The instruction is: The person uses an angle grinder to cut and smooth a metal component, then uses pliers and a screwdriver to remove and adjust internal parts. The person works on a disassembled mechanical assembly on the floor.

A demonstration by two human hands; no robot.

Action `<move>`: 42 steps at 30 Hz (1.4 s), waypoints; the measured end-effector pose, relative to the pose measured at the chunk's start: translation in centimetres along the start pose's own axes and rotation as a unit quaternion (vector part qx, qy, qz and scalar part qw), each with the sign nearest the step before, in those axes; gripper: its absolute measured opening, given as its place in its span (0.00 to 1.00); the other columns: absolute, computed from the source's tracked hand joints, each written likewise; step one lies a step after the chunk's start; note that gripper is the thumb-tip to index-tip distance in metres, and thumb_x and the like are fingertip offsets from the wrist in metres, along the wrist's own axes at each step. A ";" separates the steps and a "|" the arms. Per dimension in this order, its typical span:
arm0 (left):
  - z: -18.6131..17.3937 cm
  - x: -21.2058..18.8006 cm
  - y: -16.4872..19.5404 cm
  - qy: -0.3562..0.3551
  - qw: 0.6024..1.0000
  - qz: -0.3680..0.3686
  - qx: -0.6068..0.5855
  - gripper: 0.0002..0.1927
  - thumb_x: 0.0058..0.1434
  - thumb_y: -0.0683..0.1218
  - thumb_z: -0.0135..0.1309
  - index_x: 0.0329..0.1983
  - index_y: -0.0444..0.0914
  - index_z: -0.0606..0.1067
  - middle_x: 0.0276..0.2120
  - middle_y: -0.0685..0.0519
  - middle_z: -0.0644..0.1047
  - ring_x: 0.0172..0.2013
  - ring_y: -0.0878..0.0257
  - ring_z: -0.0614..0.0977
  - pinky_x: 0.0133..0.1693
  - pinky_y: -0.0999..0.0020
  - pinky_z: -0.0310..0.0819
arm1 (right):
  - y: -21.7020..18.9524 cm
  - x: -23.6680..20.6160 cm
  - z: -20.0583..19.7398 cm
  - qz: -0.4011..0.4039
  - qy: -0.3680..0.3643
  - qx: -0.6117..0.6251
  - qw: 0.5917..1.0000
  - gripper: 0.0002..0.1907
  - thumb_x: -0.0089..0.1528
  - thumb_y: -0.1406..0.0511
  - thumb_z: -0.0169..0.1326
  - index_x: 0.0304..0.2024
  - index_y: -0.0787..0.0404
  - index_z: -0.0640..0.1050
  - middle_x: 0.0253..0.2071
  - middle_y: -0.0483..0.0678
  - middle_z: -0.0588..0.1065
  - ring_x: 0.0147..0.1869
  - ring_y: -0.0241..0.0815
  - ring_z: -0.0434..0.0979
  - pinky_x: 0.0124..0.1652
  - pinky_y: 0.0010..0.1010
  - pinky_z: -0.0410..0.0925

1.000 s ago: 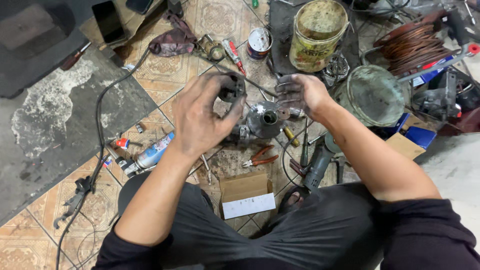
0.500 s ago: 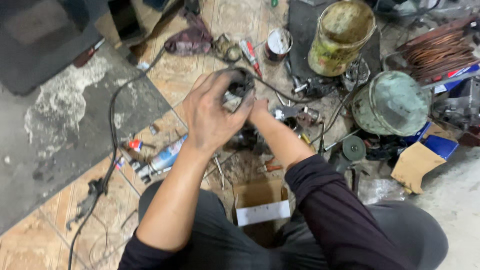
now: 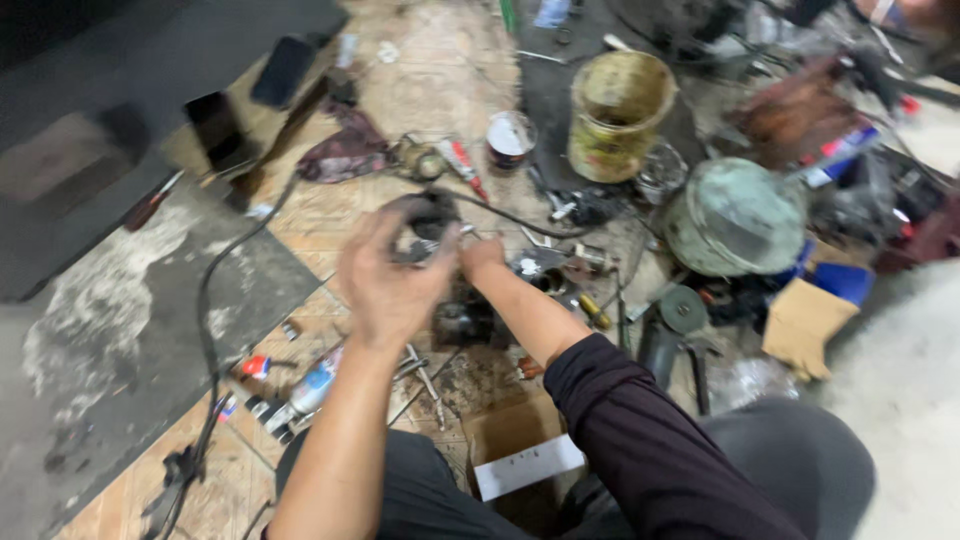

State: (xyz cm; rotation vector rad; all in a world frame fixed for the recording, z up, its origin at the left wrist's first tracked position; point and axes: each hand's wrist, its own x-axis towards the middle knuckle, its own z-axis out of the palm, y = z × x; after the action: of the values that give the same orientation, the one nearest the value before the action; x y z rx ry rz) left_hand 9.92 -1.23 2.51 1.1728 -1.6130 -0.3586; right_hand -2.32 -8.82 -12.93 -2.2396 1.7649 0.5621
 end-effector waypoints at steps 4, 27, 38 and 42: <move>1.3 0.1 0.3 -0.015 0.996 -0.065 -0.054 0.11 0.59 0.41 0.67 0.44 0.35 0.80 0.41 0.49 0.83 0.39 0.59 0.82 0.44 0.66 0.76 | 4.2 -1.6 -2.5 -0.064 0.046 0.081 0.994 0.11 0.59 0.63 0.54 0.41 0.53 0.83 0.45 0.53 0.82 0.51 0.55 0.81 0.47 0.47 0.74; 8.6 -4.7 1.9 0.023 0.872 -0.315 -0.373 0.15 0.67 0.48 0.62 0.49 0.32 0.80 0.33 0.57 0.77 0.31 0.70 0.69 0.34 0.74 0.62 | 11.8 -18.0 -6.2 -0.128 0.297 0.615 0.719 0.10 0.63 0.70 0.64 0.46 0.66 0.80 0.40 0.44 0.82 0.44 0.29 0.78 0.45 0.23 0.74; 8.9 -5.0 1.5 -0.006 0.885 -0.276 -0.374 0.13 0.65 0.48 0.61 0.47 0.34 0.79 0.36 0.59 0.80 0.36 0.73 0.76 0.40 0.77 0.70 | 11.5 -17.6 -6.5 -0.120 0.326 0.617 0.706 0.12 0.62 0.71 0.63 0.46 0.66 0.78 0.40 0.44 0.80 0.44 0.28 0.79 0.44 0.22 0.74; 8.5 -5.2 1.9 -0.005 0.875 -0.282 -0.394 0.13 0.66 0.47 0.61 0.48 0.33 0.79 0.36 0.58 0.80 0.36 0.72 0.75 0.40 0.77 0.69 | 11.4 -17.6 -6.6 -0.122 0.304 0.632 0.702 0.11 0.63 0.70 0.63 0.47 0.68 0.79 0.41 0.45 0.81 0.45 0.29 0.80 0.45 0.24 0.75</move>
State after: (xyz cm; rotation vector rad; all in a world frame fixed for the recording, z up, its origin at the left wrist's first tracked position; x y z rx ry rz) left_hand 1.43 1.28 -2.39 0.9481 -0.9143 -1.2678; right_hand -15.85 1.08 1.23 -1.5007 1.2297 -1.2446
